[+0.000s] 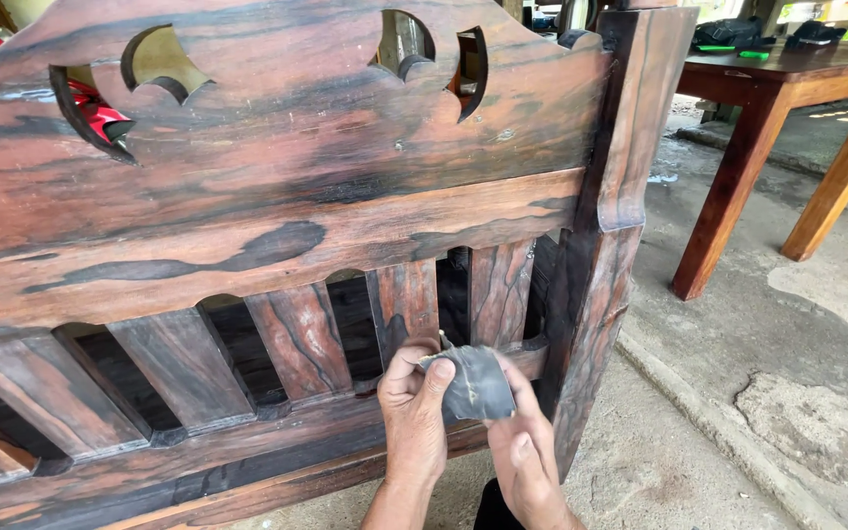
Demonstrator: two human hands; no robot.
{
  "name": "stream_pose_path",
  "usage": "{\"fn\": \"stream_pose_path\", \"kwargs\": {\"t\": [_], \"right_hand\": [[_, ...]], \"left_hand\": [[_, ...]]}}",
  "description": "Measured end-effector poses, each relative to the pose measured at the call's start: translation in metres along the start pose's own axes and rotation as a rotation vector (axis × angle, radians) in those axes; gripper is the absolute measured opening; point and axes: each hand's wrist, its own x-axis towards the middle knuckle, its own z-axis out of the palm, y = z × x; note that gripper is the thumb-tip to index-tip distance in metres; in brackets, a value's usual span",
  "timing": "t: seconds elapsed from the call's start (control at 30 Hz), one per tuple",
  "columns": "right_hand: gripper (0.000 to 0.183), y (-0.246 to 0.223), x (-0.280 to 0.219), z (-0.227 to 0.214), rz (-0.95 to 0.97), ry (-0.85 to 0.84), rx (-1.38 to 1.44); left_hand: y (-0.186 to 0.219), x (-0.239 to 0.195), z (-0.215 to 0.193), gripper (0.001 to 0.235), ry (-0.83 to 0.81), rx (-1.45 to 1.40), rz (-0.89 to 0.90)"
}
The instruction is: The person sands the surface of a dark wooden headboard using a sanding block. They work on the vertical slats, the horizontal frame, and the carved top section, moving the block back and forth to smooth the wood.
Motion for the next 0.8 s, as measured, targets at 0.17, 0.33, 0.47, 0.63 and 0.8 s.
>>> {"fn": "stream_pose_path", "kwargs": {"t": [0.17, 0.33, 0.47, 0.63, 0.8], "right_hand": [[0.053, 0.022, 0.006, -0.031, 0.249, 0.169, 0.270], [0.004, 0.035, 0.004, -0.061, 0.180, 0.190, 0.377], [0.012, 0.022, 0.006, -0.031, 0.055, 0.203, 0.213], [0.047, -0.024, 0.032, 0.013, 0.037, 0.073, -0.256], [0.046, -0.043, 0.044, 0.033, 0.006, 0.007, -0.524]], "left_hand": [[0.006, -0.004, -0.004, 0.014, -0.058, 0.083, -0.091], [0.005, -0.005, -0.004, 0.017, 0.013, 0.074, -0.082], [-0.006, -0.006, 0.001, 0.030, 0.114, 0.192, -0.033], [0.005, 0.003, 0.014, 0.037, 0.067, 0.304, 0.126], [0.026, 0.023, 0.025, 0.031, 0.016, 0.281, 0.186]]}}
